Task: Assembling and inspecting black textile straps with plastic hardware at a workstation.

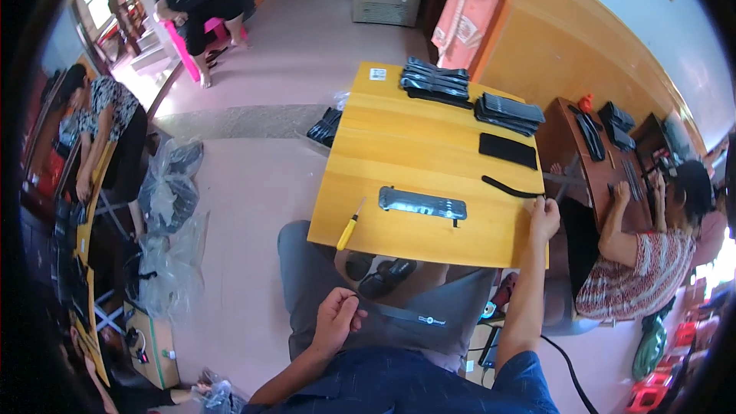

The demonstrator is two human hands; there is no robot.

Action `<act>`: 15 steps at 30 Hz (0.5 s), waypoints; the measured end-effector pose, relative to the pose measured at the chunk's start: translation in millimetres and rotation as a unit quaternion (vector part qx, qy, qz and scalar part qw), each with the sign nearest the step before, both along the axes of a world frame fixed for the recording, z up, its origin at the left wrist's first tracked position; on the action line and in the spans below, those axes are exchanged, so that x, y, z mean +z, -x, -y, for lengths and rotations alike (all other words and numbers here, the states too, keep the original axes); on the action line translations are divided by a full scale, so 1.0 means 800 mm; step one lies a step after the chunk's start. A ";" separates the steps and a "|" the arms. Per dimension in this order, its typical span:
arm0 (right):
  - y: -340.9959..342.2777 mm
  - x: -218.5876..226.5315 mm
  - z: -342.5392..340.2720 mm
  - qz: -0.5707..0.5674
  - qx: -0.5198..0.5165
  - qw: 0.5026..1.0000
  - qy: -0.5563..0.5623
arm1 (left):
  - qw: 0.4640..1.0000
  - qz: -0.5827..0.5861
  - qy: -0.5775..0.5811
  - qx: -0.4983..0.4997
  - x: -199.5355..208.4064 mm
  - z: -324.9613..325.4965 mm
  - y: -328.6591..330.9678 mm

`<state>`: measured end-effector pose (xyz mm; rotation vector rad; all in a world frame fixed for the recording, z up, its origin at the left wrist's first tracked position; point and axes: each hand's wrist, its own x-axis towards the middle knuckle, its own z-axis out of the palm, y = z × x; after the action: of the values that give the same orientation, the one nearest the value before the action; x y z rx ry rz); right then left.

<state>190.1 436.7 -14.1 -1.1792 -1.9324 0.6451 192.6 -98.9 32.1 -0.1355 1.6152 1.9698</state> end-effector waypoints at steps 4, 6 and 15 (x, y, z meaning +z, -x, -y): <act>-0.009 0.010 0.001 0.084 0.026 0.996 0.015 | 1.000 0.001 0.003 -0.023 -0.007 0.008 -0.001; -0.016 0.010 -0.002 0.126 -0.002 0.992 -0.031 | 0.999 -0.004 0.006 -0.036 -0.010 0.007 0.003; -0.103 -0.024 0.061 -0.175 0.059 0.981 -0.061 | 0.985 -0.028 0.009 -0.171 -0.040 0.020 0.003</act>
<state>272.6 388.1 -33.6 -0.8164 -1.7229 0.7320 190.1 -115.0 0.2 0.1813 1.5717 1.7067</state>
